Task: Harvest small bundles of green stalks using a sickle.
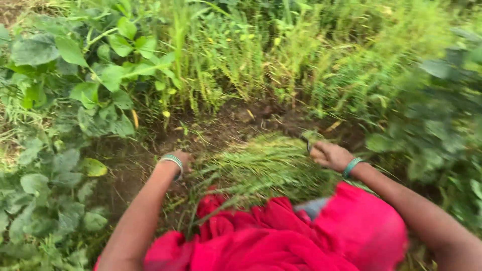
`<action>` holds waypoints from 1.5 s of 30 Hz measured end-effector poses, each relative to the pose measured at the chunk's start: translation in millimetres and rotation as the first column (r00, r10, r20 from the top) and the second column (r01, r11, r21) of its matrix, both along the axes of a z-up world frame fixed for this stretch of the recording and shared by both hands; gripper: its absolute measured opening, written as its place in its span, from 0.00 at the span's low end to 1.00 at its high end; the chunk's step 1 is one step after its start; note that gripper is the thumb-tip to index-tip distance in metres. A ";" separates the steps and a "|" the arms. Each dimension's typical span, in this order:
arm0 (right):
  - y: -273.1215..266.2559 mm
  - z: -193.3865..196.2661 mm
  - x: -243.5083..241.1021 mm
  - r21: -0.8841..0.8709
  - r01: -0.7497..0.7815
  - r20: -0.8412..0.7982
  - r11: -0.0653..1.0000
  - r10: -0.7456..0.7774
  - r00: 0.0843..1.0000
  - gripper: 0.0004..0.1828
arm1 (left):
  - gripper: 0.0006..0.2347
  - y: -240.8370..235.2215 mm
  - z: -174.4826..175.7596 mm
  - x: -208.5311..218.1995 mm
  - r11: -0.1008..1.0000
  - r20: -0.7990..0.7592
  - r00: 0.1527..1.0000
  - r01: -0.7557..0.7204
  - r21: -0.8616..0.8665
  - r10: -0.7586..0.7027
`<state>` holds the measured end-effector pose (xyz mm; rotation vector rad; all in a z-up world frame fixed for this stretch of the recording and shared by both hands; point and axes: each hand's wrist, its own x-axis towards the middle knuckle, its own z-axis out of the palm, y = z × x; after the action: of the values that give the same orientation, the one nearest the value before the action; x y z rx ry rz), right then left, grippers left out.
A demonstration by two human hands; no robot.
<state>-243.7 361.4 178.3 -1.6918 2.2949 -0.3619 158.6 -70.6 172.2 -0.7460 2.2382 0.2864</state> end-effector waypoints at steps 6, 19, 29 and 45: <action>-53.6 -110.1 -11.7 0.395 -0.208 0.226 0.895 0.125 0.966 0.22 | 0.22 -48.1 -69.8 1.8 0.982 -0.050 0.999 0.003 0.187 0.007; -151.7 -43.2 1.2 0.778 -0.126 0.248 0.616 -0.116 0.962 0.47 | 0.35 -47.1 -65.4 -14.6 0.966 -0.003 0.999 0.035 0.257 -0.036; -179.7 7.3 -23.6 0.592 -0.199 0.184 0.781 0.109 0.977 0.36 | 0.37 -22.7 -139.9 11.3 0.995 -0.150 0.984 -0.093 0.040 0.098; -234.7 50.2 28.4 0.092 -0.155 0.238 0.984 0.129 0.963 0.24 | 0.22 -46.0 99.3 -29.2 0.948 -0.165 0.963 -0.244 -0.205 0.212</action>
<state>-215.4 126.7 228.5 -1.6532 1.9784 -0.3735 129.4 -116.6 271.5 -1.1426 2.3436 0.2051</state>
